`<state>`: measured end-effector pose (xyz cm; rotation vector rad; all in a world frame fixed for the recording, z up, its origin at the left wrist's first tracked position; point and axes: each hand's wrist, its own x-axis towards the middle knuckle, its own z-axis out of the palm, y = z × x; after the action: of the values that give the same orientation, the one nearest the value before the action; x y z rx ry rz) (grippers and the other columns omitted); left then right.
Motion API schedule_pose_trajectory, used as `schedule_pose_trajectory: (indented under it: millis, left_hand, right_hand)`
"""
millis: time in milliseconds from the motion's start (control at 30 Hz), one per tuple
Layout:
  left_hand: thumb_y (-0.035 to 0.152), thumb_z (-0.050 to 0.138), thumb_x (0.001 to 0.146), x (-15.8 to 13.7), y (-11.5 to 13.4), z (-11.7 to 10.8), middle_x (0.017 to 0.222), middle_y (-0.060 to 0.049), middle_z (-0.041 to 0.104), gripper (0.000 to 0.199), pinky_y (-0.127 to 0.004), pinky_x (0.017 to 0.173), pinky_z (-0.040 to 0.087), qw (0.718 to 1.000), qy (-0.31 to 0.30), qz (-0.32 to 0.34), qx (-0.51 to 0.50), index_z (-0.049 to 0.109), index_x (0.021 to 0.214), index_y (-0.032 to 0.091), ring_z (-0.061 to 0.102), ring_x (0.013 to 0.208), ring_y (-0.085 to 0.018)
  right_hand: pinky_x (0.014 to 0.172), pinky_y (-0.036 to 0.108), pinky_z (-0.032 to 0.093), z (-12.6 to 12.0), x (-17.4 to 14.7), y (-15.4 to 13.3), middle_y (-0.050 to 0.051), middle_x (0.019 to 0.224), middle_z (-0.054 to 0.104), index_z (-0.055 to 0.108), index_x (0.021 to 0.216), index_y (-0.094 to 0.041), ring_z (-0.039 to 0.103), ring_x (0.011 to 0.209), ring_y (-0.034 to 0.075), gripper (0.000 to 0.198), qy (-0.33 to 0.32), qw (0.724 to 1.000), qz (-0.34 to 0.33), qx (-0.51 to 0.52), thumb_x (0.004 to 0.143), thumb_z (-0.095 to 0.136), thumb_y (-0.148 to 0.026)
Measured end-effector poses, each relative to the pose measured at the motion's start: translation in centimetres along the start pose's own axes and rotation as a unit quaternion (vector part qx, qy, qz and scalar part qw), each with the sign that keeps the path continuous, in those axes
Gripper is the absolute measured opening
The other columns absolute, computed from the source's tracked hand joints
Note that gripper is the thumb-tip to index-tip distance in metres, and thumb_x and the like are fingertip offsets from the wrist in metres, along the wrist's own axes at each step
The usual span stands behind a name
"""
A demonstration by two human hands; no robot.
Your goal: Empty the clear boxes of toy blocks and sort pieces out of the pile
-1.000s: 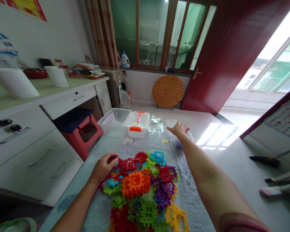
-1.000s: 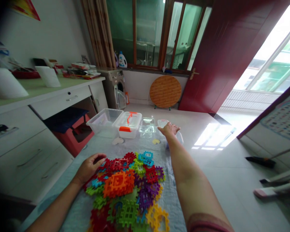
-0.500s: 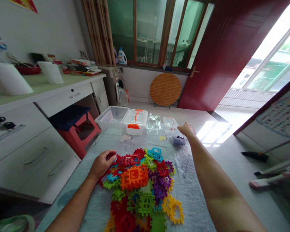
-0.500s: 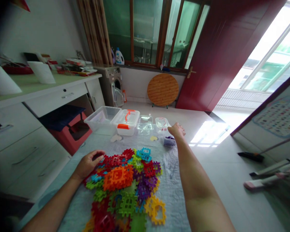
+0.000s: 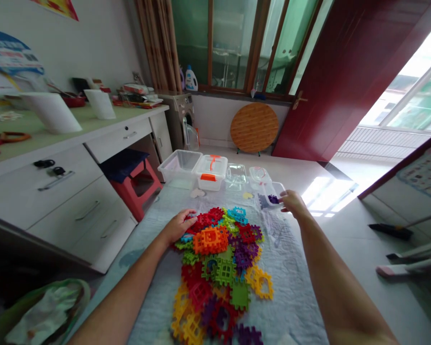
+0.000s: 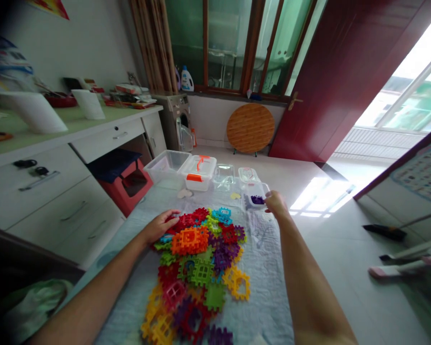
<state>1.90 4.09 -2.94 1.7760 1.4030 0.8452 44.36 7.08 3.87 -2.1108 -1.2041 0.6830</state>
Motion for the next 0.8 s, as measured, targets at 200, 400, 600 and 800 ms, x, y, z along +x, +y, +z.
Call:
schedule_pose_trajectory:
  millis: [200,400,600,800]
  left_hand:
    - [0.050,0.068,0.076,-0.9,6.7,0.6,0.137,-0.016,0.053,0.060,-0.050,0.115,0.028,0.993,0.078,0.075,-0.039,0.056,0.124,0.017,0.045,0.132,-0.032]
    - [0.046,0.081,0.069,-2.6,12.0,4.1,0.151,-0.026,0.030,0.111,-0.054,0.109,0.037,0.926,-0.032,-0.012,-0.376,0.010,0.151,0.025,0.043,0.135,-0.037]
    - [0.033,0.081,0.070,-4.1,12.7,3.7,0.139,-0.015,0.049,0.102,-0.050,0.107,0.041,0.928,0.005,0.045,-0.369,0.016,0.148,0.025,0.055,0.123,-0.031]
    - [0.035,0.087,0.059,-5.4,12.4,2.8,0.147,-0.016,0.039,0.108,-0.056,0.113,0.030,0.978,0.056,0.185,-0.075,0.026,0.149,0.026,0.041,0.134,-0.038]
  right_hand:
    - [0.053,0.027,0.053,2.6,-6.4,-1.7,0.004,0.087,0.071,0.062,0.100,-0.019,0.066,0.067,0.017,0.023,-0.050,0.992,-0.099,0.062,0.080,0.050,-0.018]
    - [0.085,0.038,0.052,6.6,-13.2,-5.5,0.005,0.095,0.073,0.063,0.101,-0.023,0.068,0.088,0.022,0.024,0.025,0.962,-0.250,0.104,0.085,0.044,-0.024]
    - [0.084,0.038,0.052,9.1,-15.7,-5.4,0.005,0.110,0.070,0.060,0.111,-0.025,0.065,0.097,0.023,0.031,-0.038,0.931,-0.250,0.261,0.082,0.050,-0.026]
    - [0.078,0.036,0.055,9.3,-16.6,-3.0,0.005,0.103,0.071,0.060,0.108,-0.023,0.068,0.090,0.022,0.037,-0.191,0.881,-0.153,0.405,0.071,0.056,-0.023]
